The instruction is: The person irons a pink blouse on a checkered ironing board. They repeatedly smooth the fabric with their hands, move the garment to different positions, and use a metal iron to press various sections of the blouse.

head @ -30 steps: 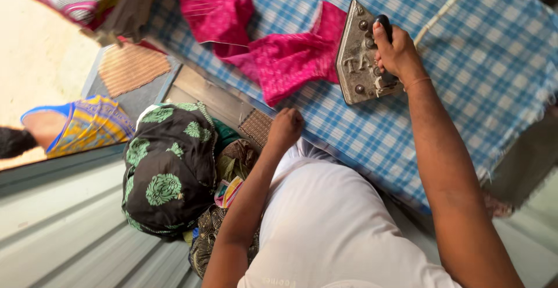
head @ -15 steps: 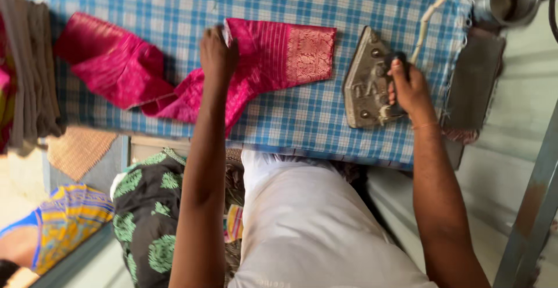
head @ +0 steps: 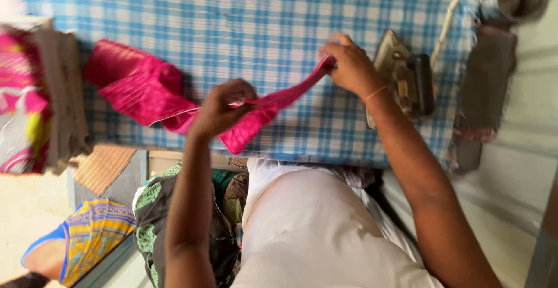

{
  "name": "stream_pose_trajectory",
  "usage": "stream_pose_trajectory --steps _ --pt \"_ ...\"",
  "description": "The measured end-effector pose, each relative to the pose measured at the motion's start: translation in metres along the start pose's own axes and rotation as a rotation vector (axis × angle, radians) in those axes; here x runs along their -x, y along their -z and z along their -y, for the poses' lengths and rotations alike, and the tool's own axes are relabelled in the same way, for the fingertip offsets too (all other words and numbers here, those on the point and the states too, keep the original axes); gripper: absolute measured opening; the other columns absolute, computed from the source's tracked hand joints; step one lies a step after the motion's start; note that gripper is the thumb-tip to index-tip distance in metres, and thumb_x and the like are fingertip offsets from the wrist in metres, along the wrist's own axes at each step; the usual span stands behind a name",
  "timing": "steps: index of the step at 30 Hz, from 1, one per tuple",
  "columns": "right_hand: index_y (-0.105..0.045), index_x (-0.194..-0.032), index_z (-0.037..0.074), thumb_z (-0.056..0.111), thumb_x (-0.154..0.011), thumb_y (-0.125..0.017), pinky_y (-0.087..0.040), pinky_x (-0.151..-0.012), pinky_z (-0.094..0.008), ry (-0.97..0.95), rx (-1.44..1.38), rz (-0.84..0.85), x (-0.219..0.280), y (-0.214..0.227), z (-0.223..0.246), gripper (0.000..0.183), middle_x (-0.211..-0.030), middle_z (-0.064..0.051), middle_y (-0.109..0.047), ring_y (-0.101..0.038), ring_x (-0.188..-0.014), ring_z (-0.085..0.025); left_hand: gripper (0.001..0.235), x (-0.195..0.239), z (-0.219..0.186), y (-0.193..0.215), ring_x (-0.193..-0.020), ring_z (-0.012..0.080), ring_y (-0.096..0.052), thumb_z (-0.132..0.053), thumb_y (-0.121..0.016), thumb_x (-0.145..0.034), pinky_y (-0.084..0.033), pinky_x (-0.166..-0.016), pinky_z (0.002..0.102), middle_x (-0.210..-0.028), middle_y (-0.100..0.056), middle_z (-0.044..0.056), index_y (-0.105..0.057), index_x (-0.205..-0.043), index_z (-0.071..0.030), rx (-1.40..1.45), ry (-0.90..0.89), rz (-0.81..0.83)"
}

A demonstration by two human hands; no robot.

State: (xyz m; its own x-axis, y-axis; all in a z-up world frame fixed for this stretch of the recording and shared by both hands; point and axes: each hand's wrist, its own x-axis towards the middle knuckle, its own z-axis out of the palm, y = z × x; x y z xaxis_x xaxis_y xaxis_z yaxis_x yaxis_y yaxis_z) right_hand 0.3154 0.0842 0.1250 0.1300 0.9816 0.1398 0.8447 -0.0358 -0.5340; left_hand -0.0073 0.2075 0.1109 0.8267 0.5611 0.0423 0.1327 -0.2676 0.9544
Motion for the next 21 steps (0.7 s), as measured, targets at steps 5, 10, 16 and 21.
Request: stream_pose_trajectory --steps 5,10,16,21 --pt "-0.075 -0.101 0.006 -0.001 -0.095 -0.075 -0.061 -0.083 -0.037 0.059 -0.119 0.032 -0.064 0.013 0.042 0.009 -0.099 -0.009 -0.075 -0.075 -0.090 -0.024 0.013 -0.002 -0.058 0.103 -0.063 0.0155 -0.068 0.005 -0.064 -0.100 -0.050 -0.052 0.031 -0.075 -0.068 0.005 -0.070 -0.099 -0.006 -0.486 0.172 -0.540" --pt "-0.070 -0.122 0.003 -0.012 -0.100 -0.072 -0.067 -0.094 -0.032 0.380 -0.326 -0.396 -0.101 0.031 0.063 0.026 -0.123 -0.014 -0.067 -0.073 -0.111 -0.026 0.007 0.011 -0.090 0.126 -0.086 0.0115 -0.072 -0.003 -0.059 -0.104 -0.060 -0.073 0.029 -0.105 -0.075 0.012 -0.066 -0.104 0.000 -0.041 -0.313 -0.671" --pt "-0.069 -0.116 0.003 -0.012 -0.088 -0.066 -0.058 -0.096 -0.044 0.165 -0.060 -0.282 -0.017 -0.002 -0.005 0.032 -0.117 -0.017 -0.065 -0.068 -0.111 -0.038 0.006 0.016 -0.015 -0.012 -0.085 0.0101 -0.068 -0.001 -0.068 -0.097 -0.056 -0.077 0.027 -0.090 -0.075 0.006 -0.071 -0.102 0.001 0.052 0.079 -0.597" --pt "-0.065 -0.120 -0.003 -0.011 -0.082 -0.061 -0.052 -0.099 -0.047 0.009 -0.029 0.039 0.080 -0.034 -0.048 0.039 -0.133 -0.027 -0.061 -0.061 -0.118 -0.044 0.021 0.039 0.081 -0.114 -0.073 0.0180 -0.067 0.008 -0.059 -0.085 -0.053 -0.065 0.031 -0.092 -0.073 0.010 -0.067 -0.102 -0.001 -0.056 0.303 -0.534"
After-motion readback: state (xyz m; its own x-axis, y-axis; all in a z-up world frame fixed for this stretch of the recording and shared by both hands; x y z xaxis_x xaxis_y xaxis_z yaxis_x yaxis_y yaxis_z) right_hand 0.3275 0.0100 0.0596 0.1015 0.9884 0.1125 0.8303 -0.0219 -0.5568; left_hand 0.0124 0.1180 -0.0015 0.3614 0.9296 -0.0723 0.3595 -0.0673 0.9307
